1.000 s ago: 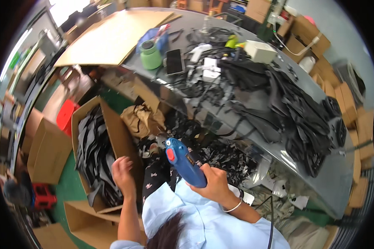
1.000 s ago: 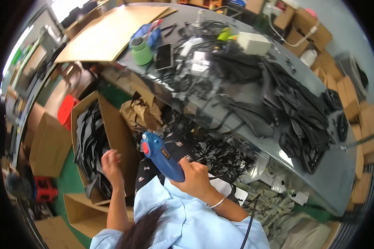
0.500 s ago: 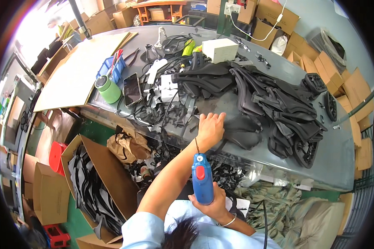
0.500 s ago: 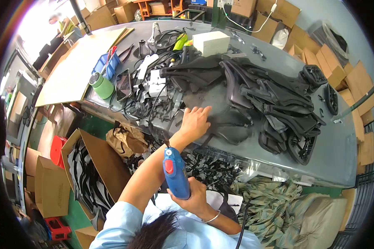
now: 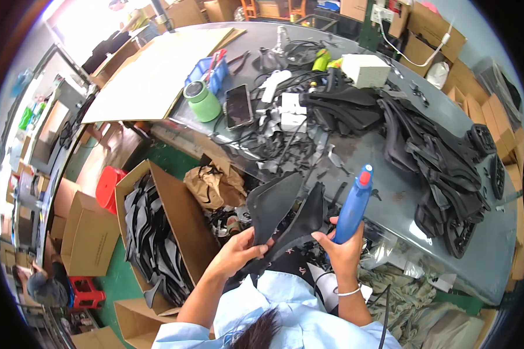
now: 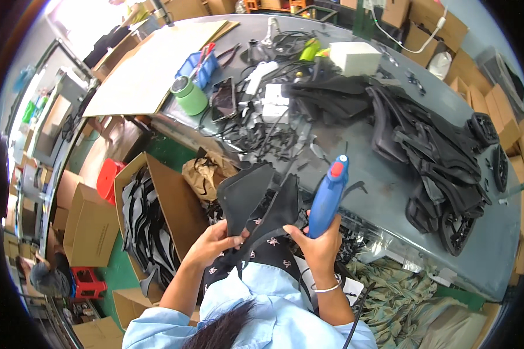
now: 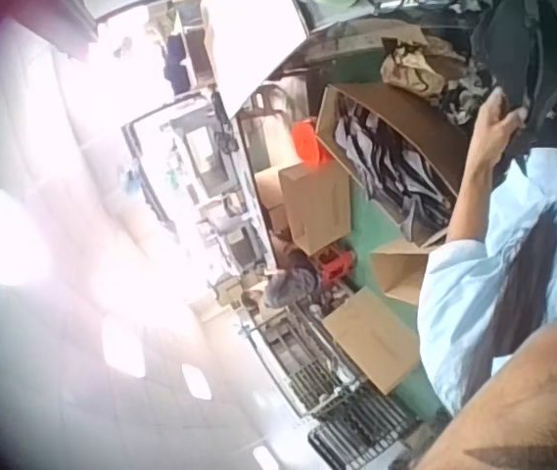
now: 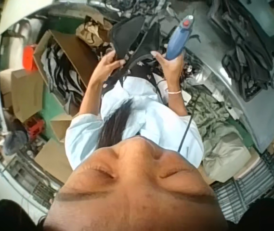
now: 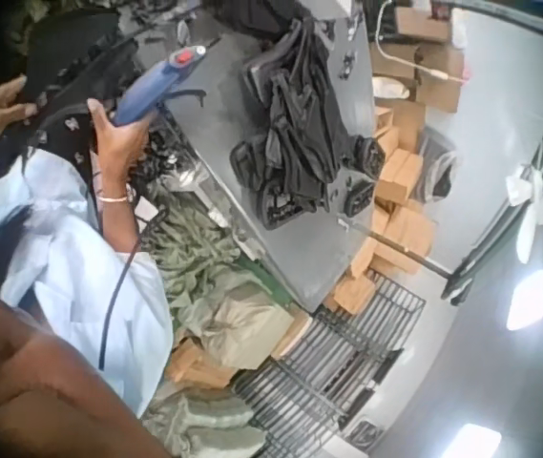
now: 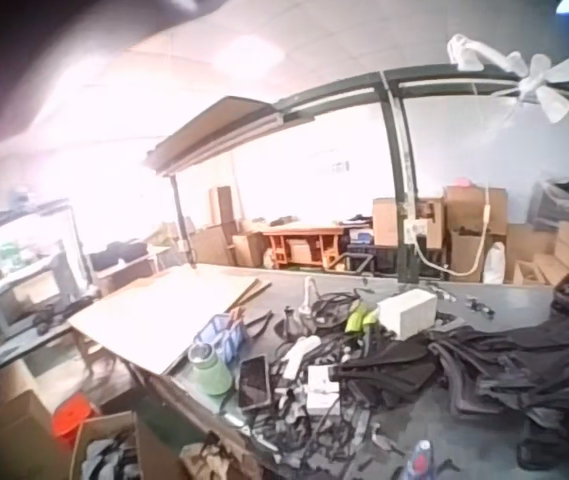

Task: The person uses a blue hot glue gun to apply adhesive to the edges of black, flexible parts. They pick up parts from a cardboard box, apply glue to specific seams, and place the finished items onto a pile on the table. The process is repeated continuously throughout the clip.

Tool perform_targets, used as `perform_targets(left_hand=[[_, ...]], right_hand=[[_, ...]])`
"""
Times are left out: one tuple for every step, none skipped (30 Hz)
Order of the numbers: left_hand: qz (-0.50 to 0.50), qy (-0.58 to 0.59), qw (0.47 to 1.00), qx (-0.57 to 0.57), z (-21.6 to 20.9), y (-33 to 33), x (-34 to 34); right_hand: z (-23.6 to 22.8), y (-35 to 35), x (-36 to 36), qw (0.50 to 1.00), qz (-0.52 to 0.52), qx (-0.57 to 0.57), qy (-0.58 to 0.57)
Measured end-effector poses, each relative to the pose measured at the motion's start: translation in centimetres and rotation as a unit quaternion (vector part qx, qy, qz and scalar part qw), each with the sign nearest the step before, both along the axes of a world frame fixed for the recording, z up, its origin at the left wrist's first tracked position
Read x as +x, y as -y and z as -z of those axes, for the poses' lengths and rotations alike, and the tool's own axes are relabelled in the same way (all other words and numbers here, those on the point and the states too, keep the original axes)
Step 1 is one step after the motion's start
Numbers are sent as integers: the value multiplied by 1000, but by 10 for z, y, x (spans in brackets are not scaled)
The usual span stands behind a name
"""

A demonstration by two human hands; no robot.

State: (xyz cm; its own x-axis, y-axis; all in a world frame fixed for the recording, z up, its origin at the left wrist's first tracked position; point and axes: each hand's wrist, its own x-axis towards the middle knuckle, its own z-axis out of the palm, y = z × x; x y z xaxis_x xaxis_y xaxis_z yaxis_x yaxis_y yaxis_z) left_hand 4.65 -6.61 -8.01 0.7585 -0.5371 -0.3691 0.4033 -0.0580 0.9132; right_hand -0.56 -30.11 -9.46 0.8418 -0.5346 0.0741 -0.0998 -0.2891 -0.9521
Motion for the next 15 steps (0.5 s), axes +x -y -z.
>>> perform_targets(left_hand=[[-6,-20,999,-28,6,-9,-9],[-32,-37,997,-54,8,-14,-19],[-58,-54,994,-79,9,-18,-28],[-55,-63,993,-86,12,-24,-33],[-59,-91,991,-84,21,-30,-38],[-65,-85,988,-111,21,-32,-43],[-70,-80,985,-137,20,-32,-45],[-71,-80,978,-180,18,-36,-43],[-128,-134,949,-256,4,-36,-42],[-148,-172,925,-304,6,-40,-39],[-168,-206,897,-352,8,-43,-38],[-175,-186,902,-347,4,-45,-36],[-181,-149,907,-349,1,-47,-37],[-187,-111,911,-351,-1,-49,-40],[-195,-71,914,-348,-5,-50,-42]], right_hand=[[-1,-4,6,1000,-7,-21,-7],[-8,-11,11,999,-21,-28,-8],[-10,-13,14,999,-52,-5,-9],[-11,-14,17,996,-84,18,-10],[-12,-17,19,992,-116,41,-11],[-22,-23,19,987,-146,58,-17],[-24,-26,20,981,-181,70,-16],[-25,-27,22,973,-215,82,-17],[-26,-28,24,964,-249,96,-17],[-32,-31,25,958,-266,107,-29],[-32,-33,25,955,-265,131,-34],[-32,-34,25,952,-261,155,-35],[-33,-37,25,949,-258,179,-36],[-37,-42,26,953,-243,182,-18],[-39,-44,27,956,-252,148,-41]])
